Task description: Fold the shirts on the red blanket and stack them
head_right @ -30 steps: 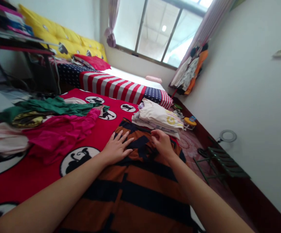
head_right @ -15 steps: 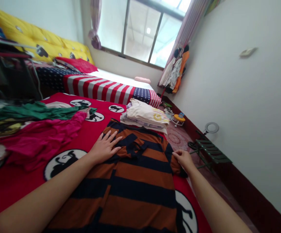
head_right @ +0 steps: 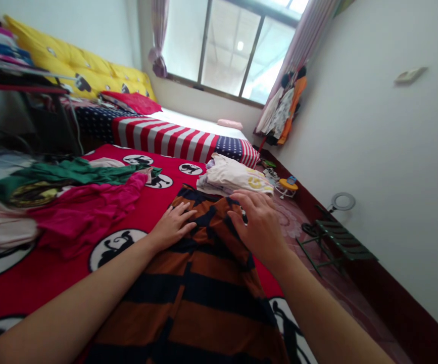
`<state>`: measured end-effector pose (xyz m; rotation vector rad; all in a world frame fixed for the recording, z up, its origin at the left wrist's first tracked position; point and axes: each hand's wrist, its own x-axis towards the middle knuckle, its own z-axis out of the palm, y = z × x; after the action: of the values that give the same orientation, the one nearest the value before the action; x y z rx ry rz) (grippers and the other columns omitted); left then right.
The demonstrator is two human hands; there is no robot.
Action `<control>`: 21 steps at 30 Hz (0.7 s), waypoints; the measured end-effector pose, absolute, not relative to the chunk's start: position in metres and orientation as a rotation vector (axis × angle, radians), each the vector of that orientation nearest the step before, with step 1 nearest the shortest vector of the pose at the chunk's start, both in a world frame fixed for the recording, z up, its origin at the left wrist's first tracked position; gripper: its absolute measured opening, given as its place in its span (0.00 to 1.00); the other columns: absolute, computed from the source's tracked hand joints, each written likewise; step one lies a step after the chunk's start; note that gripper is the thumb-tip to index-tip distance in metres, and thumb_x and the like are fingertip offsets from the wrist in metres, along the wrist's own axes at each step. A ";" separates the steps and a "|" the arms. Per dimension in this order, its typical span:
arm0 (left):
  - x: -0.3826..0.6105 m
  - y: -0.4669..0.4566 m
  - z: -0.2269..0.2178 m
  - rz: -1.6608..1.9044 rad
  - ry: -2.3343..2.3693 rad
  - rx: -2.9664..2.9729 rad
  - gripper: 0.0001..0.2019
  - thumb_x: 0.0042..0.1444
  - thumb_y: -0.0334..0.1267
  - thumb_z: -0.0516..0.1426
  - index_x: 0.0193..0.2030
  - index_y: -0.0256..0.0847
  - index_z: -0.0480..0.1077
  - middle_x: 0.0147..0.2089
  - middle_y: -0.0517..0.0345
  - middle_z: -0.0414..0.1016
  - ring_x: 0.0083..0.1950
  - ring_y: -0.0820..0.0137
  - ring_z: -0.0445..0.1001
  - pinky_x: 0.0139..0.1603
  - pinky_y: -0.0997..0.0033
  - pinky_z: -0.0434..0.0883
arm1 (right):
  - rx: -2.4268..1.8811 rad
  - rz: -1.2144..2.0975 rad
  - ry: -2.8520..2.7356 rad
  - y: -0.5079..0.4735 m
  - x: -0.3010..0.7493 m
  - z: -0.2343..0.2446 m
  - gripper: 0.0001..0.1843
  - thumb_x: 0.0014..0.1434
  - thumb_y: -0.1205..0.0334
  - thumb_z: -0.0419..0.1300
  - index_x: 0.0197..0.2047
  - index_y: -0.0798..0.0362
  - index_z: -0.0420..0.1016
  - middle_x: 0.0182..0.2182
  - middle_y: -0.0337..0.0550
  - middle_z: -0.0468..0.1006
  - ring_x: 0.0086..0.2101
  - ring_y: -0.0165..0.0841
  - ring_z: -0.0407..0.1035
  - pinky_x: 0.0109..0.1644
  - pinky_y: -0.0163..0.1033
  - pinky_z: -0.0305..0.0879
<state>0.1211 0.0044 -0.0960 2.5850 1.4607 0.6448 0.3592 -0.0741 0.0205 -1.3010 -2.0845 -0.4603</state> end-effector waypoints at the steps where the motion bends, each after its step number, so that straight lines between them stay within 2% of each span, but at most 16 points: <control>1: 0.120 0.004 -0.094 0.697 1.429 2.563 0.21 0.63 0.49 0.50 0.57 0.44 0.69 0.66 0.46 0.61 0.67 0.56 0.57 0.65 0.47 0.54 | -1.282 -0.451 -2.095 -0.083 0.356 0.022 0.11 0.60 0.59 0.56 0.46 0.48 0.72 0.47 0.45 0.76 0.50 0.41 0.68 0.57 0.46 0.58; 4: 0.118 0.004 -0.090 0.811 1.307 2.530 0.15 0.63 0.46 0.51 0.47 0.45 0.75 0.58 0.50 0.71 0.61 0.59 0.65 0.63 0.49 0.57 | -1.495 -0.257 -2.121 -0.113 0.373 0.010 0.09 0.61 0.56 0.54 0.39 0.48 0.73 0.40 0.45 0.78 0.41 0.39 0.72 0.48 0.42 0.64; 8: 0.118 0.005 -0.090 0.901 1.200 2.533 0.15 0.62 0.46 0.51 0.43 0.44 0.77 0.52 0.51 0.74 0.56 0.62 0.69 0.61 0.55 0.61 | -1.947 0.115 -2.110 -0.161 0.413 -0.024 0.12 0.59 0.49 0.56 0.34 0.47 0.73 0.34 0.42 0.79 0.32 0.35 0.73 0.36 0.37 0.64; 14: 0.125 -0.002 -0.081 0.984 1.208 2.526 0.20 0.59 0.49 0.55 0.52 0.40 0.72 0.46 0.51 0.74 0.49 0.63 0.72 0.52 0.66 0.67 | -2.292 0.285 -2.028 -0.244 0.424 -0.054 0.12 0.53 0.46 0.59 0.31 0.44 0.72 0.26 0.37 0.77 0.27 0.36 0.72 0.27 0.35 0.57; 18: 0.143 -0.022 -0.066 0.685 1.070 2.708 0.28 0.54 0.53 0.59 0.61 0.51 0.64 0.46 0.55 0.73 0.45 0.63 0.74 0.42 0.71 0.69 | -2.326 0.327 -1.961 -0.273 0.417 -0.063 0.08 0.51 0.49 0.61 0.29 0.44 0.72 0.28 0.38 0.78 0.28 0.37 0.73 0.28 0.36 0.60; 21: 0.155 -0.035 -0.064 0.475 0.993 2.839 0.27 0.50 0.52 0.62 0.58 0.54 0.68 0.46 0.55 0.73 0.45 0.62 0.74 0.40 0.71 0.69 | -2.199 0.400 -1.978 -0.282 0.415 -0.068 0.04 0.48 0.55 0.62 0.27 0.44 0.71 0.29 0.39 0.78 0.30 0.38 0.73 0.30 0.37 0.64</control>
<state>0.1552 -0.0346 -0.0637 2.8393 0.9932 0.4748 0.4147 -0.2819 -0.0681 -2.1989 -1.9782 0.4000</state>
